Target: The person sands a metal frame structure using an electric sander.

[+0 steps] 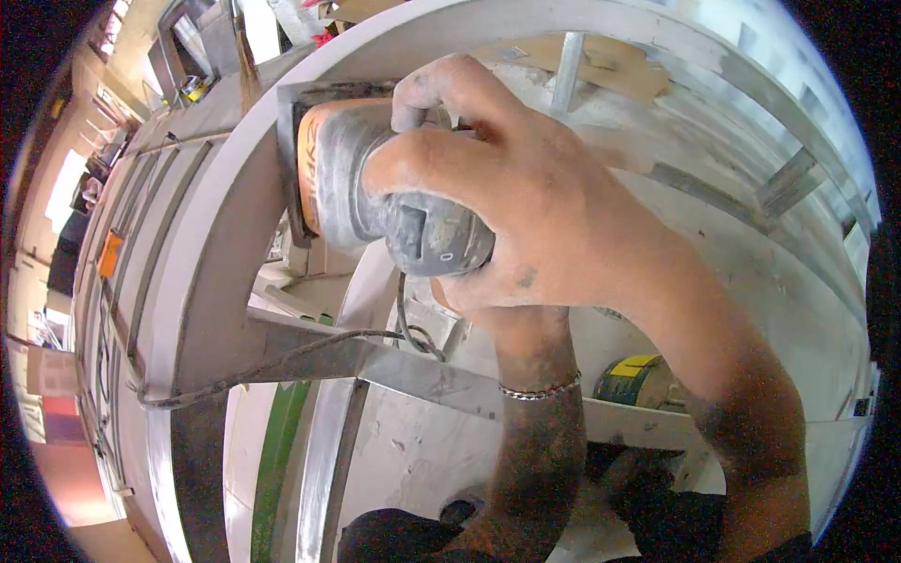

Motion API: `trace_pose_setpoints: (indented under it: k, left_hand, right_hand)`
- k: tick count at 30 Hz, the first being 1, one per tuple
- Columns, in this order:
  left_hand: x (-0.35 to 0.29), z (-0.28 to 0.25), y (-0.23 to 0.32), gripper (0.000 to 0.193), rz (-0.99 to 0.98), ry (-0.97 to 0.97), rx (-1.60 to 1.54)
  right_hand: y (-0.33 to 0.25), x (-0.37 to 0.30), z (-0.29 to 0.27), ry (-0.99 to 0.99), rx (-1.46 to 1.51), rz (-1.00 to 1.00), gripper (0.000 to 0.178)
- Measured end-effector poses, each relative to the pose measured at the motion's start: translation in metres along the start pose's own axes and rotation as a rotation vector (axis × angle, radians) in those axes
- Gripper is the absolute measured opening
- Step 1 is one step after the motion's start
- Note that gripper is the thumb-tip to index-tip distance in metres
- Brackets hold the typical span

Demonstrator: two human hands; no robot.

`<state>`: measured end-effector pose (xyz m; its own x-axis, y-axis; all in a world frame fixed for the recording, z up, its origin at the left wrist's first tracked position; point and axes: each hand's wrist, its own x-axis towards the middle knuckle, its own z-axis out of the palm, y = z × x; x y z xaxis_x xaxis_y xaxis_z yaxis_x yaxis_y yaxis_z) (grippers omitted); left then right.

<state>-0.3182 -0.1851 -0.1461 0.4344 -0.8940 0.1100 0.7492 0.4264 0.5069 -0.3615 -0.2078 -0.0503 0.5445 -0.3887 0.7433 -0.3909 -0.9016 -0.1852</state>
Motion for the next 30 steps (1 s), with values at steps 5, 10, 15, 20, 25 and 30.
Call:
trace_pose_setpoints:
  k: [5,10,15,20,25,30]
  left_hand:
    - [-0.001,-0.002,-0.004,0.038,0.103,-0.030,0.191]
    - [-0.001,-0.003,-0.004,0.038,0.232,-0.081,0.444]
    - [-0.003,-0.005,0.000,0.038,0.261,-0.071,0.503]
    - [-0.003,-0.005,-0.002,0.038,0.286,-0.079,0.586]
    - [-0.003,0.000,-0.003,0.037,0.125,-0.029,0.257]
    - [0.004,0.009,-0.006,0.037,-0.105,-0.001,-0.214]
  right_hand:
    - [0.010,-0.009,-0.002,-0.007,-0.006,0.111,0.070]
    - [0.001,-0.006,-0.002,-0.065,0.008,0.141,0.067]
    - [-0.002,-0.003,-0.002,-0.095,0.030,0.125,0.065]
    - [0.002,-0.009,0.000,-0.009,0.001,0.131,0.065]
    - [-0.004,-0.005,0.001,-0.106,-0.009,0.052,0.066]
    - [0.000,-0.006,-0.006,-0.134,-0.064,0.157,0.067]
